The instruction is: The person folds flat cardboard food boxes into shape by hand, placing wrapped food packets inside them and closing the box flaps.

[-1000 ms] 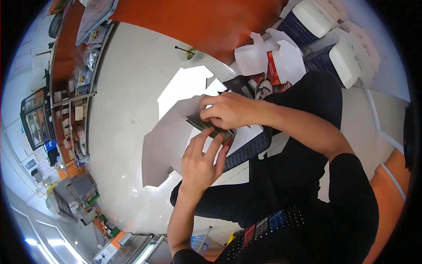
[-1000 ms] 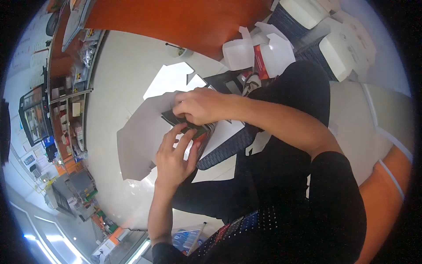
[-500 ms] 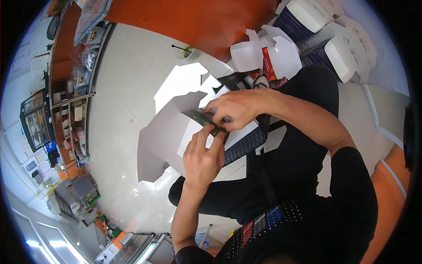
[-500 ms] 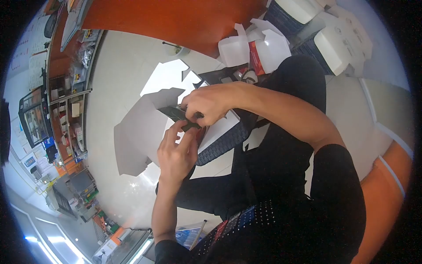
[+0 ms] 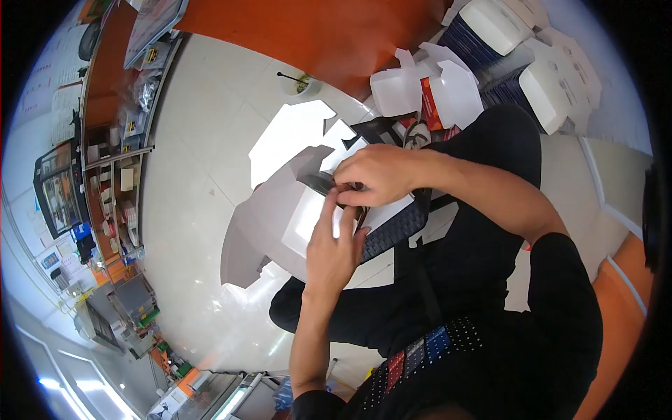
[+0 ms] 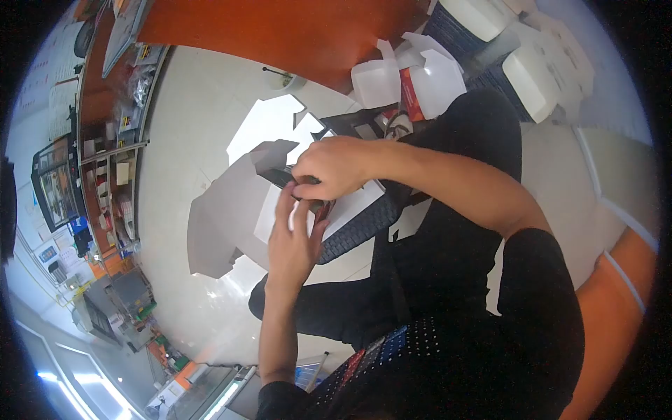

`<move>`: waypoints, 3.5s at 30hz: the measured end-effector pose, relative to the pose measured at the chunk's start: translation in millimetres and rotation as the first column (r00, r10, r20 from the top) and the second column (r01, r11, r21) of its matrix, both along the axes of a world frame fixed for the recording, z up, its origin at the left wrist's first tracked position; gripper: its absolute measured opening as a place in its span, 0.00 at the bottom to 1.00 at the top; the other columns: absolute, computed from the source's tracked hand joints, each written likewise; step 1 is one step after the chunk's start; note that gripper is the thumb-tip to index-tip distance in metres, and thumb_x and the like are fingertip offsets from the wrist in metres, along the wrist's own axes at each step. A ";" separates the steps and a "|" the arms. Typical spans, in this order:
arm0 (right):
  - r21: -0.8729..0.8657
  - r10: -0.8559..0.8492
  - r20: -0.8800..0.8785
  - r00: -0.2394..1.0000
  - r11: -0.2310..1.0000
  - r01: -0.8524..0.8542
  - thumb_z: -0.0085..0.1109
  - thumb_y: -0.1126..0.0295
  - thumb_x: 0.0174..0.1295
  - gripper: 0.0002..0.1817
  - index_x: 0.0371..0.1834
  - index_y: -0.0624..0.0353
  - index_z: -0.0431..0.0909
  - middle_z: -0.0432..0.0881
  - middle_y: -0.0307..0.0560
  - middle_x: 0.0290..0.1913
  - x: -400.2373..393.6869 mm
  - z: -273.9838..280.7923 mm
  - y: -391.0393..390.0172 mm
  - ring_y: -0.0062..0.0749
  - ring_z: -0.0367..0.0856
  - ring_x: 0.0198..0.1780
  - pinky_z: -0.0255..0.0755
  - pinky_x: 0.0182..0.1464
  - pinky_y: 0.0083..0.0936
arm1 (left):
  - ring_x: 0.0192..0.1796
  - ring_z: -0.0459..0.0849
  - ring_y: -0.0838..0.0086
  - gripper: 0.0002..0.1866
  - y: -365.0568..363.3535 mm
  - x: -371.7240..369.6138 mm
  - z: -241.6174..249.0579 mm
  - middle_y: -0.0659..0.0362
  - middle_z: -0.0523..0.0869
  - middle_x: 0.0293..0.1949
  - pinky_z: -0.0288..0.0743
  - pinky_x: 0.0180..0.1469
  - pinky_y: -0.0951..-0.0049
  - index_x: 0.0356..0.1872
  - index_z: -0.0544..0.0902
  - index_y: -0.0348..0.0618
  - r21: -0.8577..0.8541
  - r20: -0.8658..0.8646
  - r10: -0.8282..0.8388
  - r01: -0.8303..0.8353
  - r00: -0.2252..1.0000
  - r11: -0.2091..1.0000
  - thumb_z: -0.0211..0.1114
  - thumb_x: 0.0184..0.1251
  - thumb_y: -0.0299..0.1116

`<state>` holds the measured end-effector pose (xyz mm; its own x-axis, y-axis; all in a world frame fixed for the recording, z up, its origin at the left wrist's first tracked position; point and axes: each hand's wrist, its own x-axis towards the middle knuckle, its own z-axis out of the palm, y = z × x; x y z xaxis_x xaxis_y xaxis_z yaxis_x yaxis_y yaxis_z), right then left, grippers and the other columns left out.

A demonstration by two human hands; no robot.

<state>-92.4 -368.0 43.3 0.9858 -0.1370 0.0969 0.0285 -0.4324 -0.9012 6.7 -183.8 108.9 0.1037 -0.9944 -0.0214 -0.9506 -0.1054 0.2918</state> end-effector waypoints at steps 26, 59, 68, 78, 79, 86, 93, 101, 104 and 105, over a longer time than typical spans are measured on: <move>-0.113 -0.455 -0.195 0.869 0.890 0.441 0.48 0.53 0.75 0.25 0.32 0.64 0.83 0.84 0.63 0.35 6.7 -15.1 -0.8 0.60 0.84 0.34 0.77 0.44 0.50 | 0.32 0.83 0.56 0.16 91.9 18.9 -18.1 0.46 0.82 0.34 0.75 0.35 0.58 0.56 0.84 0.28 -0.149 0.125 0.831 -0.818 0.542 0.556 0.61 0.71 0.25; 0.267 -0.815 0.553 0.172 0.369 0.890 0.64 0.84 0.67 0.13 0.53 0.69 0.81 0.84 0.50 0.54 -128.9 143.2 -51.8 0.33 0.83 0.54 0.76 0.60 0.27 | 0.50 0.84 0.70 0.17 91.3 6.6 50.5 0.52 0.83 0.52 0.80 0.43 0.75 0.62 0.81 0.35 -0.322 -0.722 0.419 -0.803 0.551 0.502 0.61 0.76 0.25; -0.109 -0.271 0.692 0.668 0.876 0.469 0.63 0.92 0.48 0.18 0.41 0.63 0.87 0.89 0.51 0.40 -42.5 186.7 28.9 0.39 0.88 0.42 0.80 0.45 0.27 | 0.51 0.83 0.71 0.30 94.4 -17.7 51.0 0.50 0.84 0.58 0.79 0.46 0.74 0.71 0.72 0.32 0.023 -0.914 0.348 -0.829 0.209 0.559 0.67 0.74 0.36; 0.056 -0.396 0.639 0.660 0.879 0.473 0.71 0.83 0.55 0.23 0.56 0.63 0.80 0.81 0.53 0.54 36.3 115.7 46.4 0.45 0.83 0.54 0.81 0.52 0.33 | 0.39 0.92 0.61 0.18 90.7 45.4 11.4 0.44 0.91 0.39 0.82 0.41 0.69 0.49 0.85 0.25 -0.218 -0.575 0.748 -0.943 0.332 0.251 0.71 0.67 0.33; 0.116 -0.486 0.605 0.631 0.837 0.534 0.72 0.81 0.54 0.27 0.59 0.63 0.77 0.79 0.54 0.58 35.8 108.5 48.9 0.45 0.81 0.58 0.81 0.54 0.34 | 0.38 0.92 0.61 0.18 90.0 49.9 12.1 0.44 0.91 0.38 0.82 0.42 0.69 0.49 0.85 0.25 -0.206 -0.569 0.758 -0.948 0.318 0.243 0.71 0.67 0.33; 0.180 -0.538 0.149 0.830 0.840 0.512 0.69 0.74 0.62 0.28 0.62 0.65 0.66 0.72 0.58 0.60 20.7 39.5 43.5 0.44 0.77 0.60 0.82 0.53 0.35 | 0.30 0.89 0.64 0.14 81.0 52.3 17.4 0.46 0.90 0.27 0.80 0.37 0.67 0.40 0.88 0.27 -0.202 -0.309 0.894 -0.941 0.325 0.272 0.72 0.66 0.33; 0.167 -0.504 0.230 0.832 0.863 0.476 0.67 0.79 0.57 0.23 0.55 0.63 0.70 0.73 0.55 0.56 26.0 33.5 43.0 0.49 0.76 0.57 0.81 0.50 0.34 | 0.28 0.85 0.64 0.06 72.9 25.6 25.6 0.51 0.86 0.33 0.77 0.30 0.70 0.37 0.84 0.33 -0.589 -0.066 0.912 -0.754 0.404 0.291 0.72 0.63 0.23; 0.136 -0.597 0.249 0.762 0.801 0.583 0.72 0.78 0.51 0.27 0.53 0.63 0.69 0.72 0.57 0.55 26.4 14.7 39.9 0.51 0.74 0.58 0.76 0.53 0.39 | 0.43 0.88 0.66 0.18 -12.1 49.6 27.1 0.60 0.86 0.54 0.85 0.38 0.66 0.46 0.85 0.49 -0.178 0.207 -0.091 0.130 0.974 0.975 0.66 0.54 0.18; 0.207 -0.674 0.110 0.731 0.735 0.646 0.74 0.75 0.51 0.28 0.51 0.63 0.66 0.71 0.60 0.56 25.1 8.4 40.2 0.52 0.74 0.57 0.72 0.53 0.41 | 0.42 0.87 0.66 0.17 -18.8 56.1 48.7 0.62 0.86 0.51 0.85 0.40 0.66 0.45 0.85 0.49 -0.119 0.274 -0.219 0.259 0.936 0.958 0.67 0.53 0.21; 0.250 -0.679 0.031 0.734 0.716 0.652 0.74 0.74 0.51 0.28 0.50 0.63 0.66 0.70 0.61 0.56 24.1 5.7 41.5 0.52 0.73 0.57 0.71 0.53 0.41 | 0.42 0.87 0.66 0.17 -20.1 53.1 58.9 0.62 0.86 0.50 0.85 0.40 0.66 0.45 0.85 0.49 -0.087 0.282 -0.242 0.276 0.929 0.957 0.67 0.52 0.22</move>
<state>-68.2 -326.5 49.0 0.6155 -0.7830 0.0898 -0.0878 -0.1814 -0.9795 59.8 -204.0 167.8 -0.1724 -0.9804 0.0954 -0.9843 0.1751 0.0202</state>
